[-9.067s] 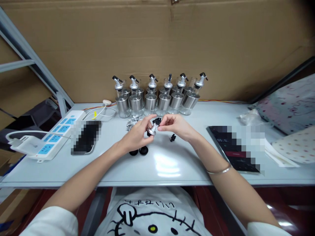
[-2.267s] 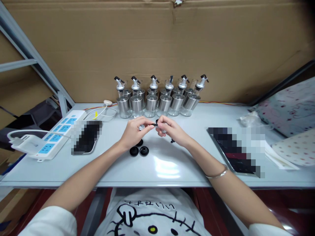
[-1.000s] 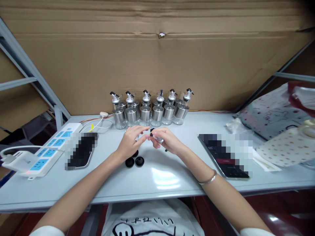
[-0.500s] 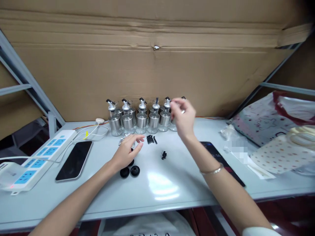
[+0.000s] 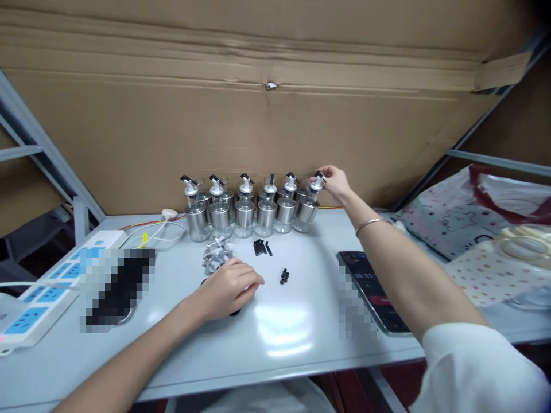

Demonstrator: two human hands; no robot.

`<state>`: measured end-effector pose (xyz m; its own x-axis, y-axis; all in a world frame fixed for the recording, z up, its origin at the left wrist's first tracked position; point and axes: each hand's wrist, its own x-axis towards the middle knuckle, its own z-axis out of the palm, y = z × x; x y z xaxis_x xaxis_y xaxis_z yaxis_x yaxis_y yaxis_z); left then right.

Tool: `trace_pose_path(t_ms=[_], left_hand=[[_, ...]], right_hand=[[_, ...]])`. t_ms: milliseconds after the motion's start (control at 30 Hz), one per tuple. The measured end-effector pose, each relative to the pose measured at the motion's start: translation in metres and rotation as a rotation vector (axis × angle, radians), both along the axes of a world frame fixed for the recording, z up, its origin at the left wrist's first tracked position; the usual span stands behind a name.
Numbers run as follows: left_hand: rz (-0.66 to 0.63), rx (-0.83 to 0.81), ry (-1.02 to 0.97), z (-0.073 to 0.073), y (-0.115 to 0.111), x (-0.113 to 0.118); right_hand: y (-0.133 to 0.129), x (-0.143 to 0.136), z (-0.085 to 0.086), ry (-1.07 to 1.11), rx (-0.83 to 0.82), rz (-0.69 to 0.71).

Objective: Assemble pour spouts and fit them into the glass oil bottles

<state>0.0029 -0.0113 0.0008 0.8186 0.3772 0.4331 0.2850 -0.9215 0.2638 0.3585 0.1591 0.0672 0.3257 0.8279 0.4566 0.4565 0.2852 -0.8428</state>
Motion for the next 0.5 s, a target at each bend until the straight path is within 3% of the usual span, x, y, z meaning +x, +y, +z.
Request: trace_pose_path(t_ms=[133,300,400,500], left_hand=[[0.017,-0.097,0.050,-0.004,0.004,-0.002],[0.050,-0.156,0.089,-0.006,0.005,-0.001],[0.059,-0.187,0.081,-0.006,0.006,-0.001],[0.061,-0.231,0.046,-0.006,0.008,-0.002]], right_hand=[[-0.004,-0.006,0.002,0.039,-0.096,0.040],[-0.005,-0.010,0.003,0.087,-0.086,0.026],[-0.006,-0.006,0.010,0.160,0.018,-0.127],[-0.019,-0.002,0.030,0.160,0.140,-0.267]])
